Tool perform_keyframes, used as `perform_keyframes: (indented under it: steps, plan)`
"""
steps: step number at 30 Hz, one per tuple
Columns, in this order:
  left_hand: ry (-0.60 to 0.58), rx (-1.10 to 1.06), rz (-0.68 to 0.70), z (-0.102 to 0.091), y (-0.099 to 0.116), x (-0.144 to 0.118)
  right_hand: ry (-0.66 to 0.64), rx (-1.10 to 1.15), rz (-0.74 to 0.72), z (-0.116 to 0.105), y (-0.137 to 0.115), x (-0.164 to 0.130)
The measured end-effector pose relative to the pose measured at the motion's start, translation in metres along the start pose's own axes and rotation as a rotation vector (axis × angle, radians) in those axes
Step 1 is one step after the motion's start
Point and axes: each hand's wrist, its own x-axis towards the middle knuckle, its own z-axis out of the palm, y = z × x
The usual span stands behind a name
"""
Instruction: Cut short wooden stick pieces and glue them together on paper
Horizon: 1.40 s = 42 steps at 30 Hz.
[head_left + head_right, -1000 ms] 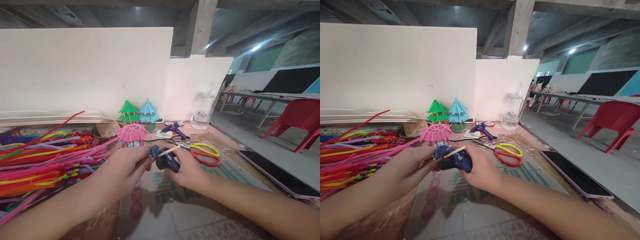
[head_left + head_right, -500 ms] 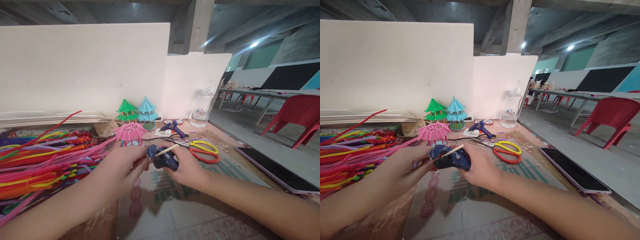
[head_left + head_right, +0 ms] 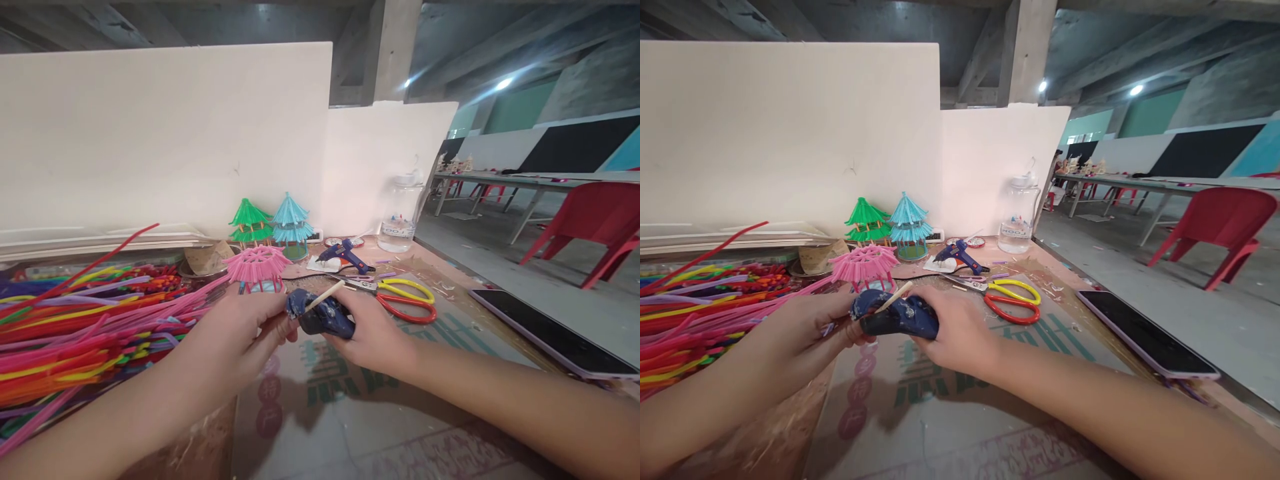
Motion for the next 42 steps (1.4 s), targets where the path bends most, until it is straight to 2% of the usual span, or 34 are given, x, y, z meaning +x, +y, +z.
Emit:
perform_keyframes:
  steps: [5,12,42]
  plan:
    - [0.026,-0.022,-0.003,0.0035,-0.005,-0.0017,-0.035,-0.005,0.034,-0.0027,-0.0025,-0.0001]
    - [-0.052,-0.017,-0.061,-0.0019,-0.0004,-0.0012,-0.045,-0.047,0.062,-0.0043,-0.0024,-0.0001]
    - [-0.054,-0.074,-0.076,0.0,-0.0037,0.0002,-0.047,-0.11,-0.007,-0.0065,0.0064,0.0022]
